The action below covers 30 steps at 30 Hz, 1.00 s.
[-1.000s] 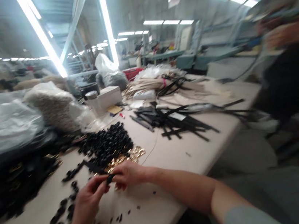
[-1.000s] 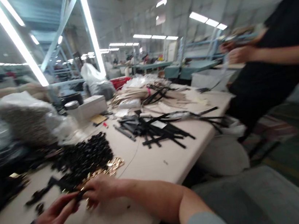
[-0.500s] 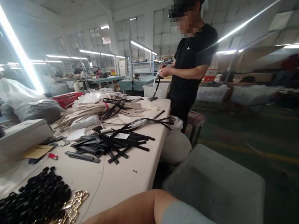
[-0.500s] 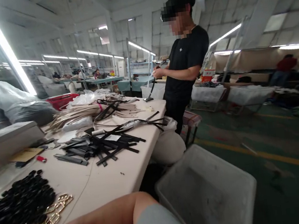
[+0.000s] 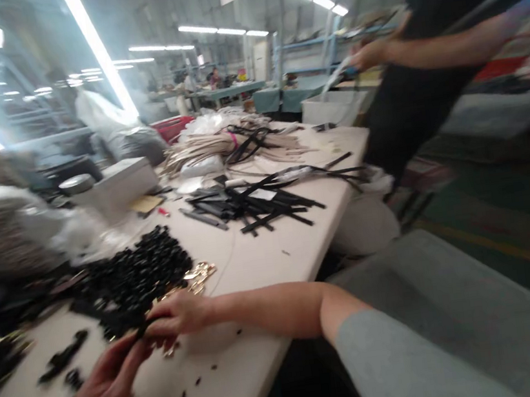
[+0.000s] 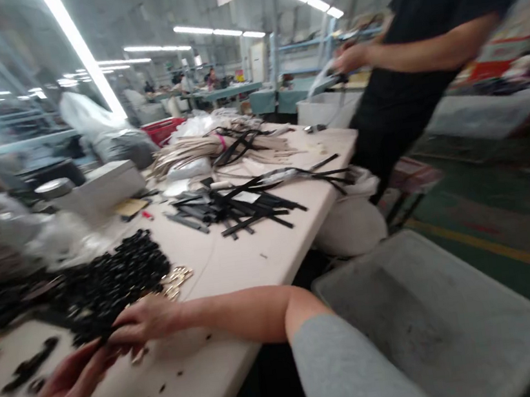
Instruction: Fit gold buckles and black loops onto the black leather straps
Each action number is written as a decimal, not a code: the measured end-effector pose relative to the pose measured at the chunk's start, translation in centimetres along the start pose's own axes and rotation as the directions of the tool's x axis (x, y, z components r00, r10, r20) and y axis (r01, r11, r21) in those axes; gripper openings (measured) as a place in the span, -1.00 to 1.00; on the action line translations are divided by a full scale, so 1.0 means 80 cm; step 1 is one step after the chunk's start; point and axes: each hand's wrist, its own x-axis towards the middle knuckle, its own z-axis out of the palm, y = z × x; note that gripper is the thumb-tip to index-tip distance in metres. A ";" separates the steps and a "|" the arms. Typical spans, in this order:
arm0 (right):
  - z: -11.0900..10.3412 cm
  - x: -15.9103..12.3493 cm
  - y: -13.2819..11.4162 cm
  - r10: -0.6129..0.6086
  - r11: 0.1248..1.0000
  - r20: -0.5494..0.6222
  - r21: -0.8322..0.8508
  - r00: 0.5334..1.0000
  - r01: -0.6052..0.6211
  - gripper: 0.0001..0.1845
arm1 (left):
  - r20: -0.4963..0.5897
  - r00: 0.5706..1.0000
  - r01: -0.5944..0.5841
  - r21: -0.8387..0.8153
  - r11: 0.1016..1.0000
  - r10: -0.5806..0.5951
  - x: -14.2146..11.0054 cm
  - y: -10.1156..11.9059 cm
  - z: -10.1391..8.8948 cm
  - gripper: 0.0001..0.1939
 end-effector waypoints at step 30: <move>-0.003 -0.013 -0.012 -0.047 0.995 0.076 -0.088 0.996 0.054 -0.85 | 0.168 0.969 0.244 -0.500 0.831 -0.184 -0.005 0.007 -0.052 -0.71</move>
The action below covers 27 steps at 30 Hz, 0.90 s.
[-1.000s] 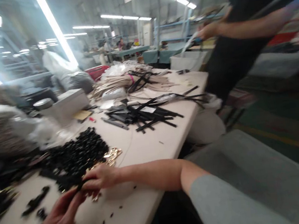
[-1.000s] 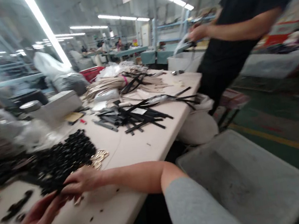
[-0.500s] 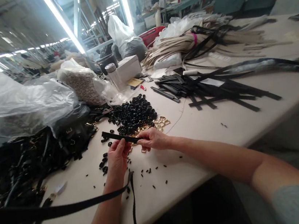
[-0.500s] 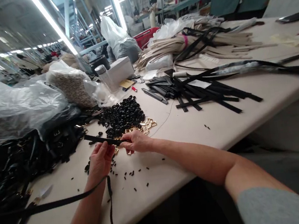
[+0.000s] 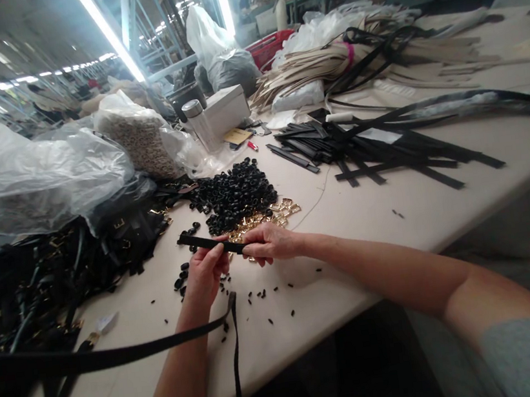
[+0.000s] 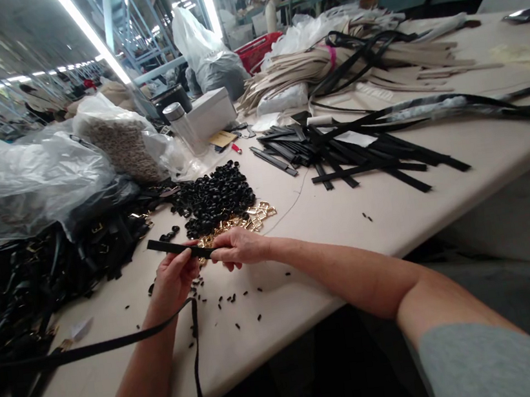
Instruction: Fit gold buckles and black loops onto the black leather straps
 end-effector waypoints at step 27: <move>0.006 0.002 -0.005 0.024 0.983 -0.162 -0.176 0.986 -0.053 -0.78 | 0.058 0.994 -0.096 0.052 0.994 0.093 0.005 -0.029 0.020 -0.64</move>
